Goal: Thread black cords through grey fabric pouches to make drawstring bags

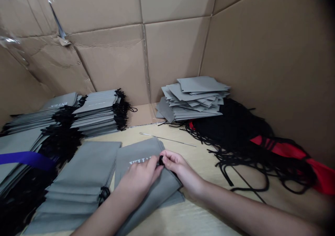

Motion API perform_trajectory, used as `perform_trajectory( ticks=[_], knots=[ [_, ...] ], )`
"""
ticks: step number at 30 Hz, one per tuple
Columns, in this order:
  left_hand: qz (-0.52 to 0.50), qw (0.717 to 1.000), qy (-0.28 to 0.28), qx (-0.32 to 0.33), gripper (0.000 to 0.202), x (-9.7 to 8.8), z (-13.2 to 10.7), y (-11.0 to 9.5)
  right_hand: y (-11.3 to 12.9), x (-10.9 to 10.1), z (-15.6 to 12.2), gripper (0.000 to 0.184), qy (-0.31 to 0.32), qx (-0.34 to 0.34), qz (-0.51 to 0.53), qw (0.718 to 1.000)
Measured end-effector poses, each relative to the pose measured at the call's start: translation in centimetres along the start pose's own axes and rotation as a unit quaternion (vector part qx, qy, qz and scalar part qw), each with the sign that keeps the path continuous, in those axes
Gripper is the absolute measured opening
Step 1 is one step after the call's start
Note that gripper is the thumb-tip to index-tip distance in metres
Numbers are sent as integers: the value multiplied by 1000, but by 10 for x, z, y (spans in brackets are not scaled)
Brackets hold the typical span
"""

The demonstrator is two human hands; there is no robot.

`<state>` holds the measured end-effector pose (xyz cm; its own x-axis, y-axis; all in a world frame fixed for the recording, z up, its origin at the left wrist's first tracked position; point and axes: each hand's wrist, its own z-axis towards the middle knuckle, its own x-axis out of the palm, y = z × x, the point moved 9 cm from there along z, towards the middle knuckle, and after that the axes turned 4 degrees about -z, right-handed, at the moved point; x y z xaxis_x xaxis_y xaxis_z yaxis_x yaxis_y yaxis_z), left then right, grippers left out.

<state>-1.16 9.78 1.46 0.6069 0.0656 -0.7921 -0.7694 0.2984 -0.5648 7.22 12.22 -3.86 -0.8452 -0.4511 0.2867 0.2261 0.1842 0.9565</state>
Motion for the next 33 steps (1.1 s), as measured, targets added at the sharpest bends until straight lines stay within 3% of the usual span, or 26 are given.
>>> perform_trajectory(
  ticks=[4, 10, 16, 19, 26, 33],
  knots=[
    [10, 999, -34, -2, 7, -1, -1, 1, 1, 0, 1, 36, -7, -19, -13, 1000],
    [-109, 992, -61, -2, 16, 1, -3, 10, 5, 0, 1, 35, -8, -17, -22, 1000],
    [-340, 932, -61, -109, 18, 9, 2, 27, 13, -6, 0, 34, -32, -55, -46, 997],
    [-380, 914, -70, -122, 21, 8, 3, 29, 19, -5, 0, 33, -22, -97, -69, 993],
    [-377, 922, 14, -88, 24, 6, 4, 17, 28, -5, -2, 24, -13, -129, -148, 980],
    [-388, 920, 34, -49, 21, 8, 4, 11, 29, -8, 1, 23, -24, -136, -157, 978]
  ],
)
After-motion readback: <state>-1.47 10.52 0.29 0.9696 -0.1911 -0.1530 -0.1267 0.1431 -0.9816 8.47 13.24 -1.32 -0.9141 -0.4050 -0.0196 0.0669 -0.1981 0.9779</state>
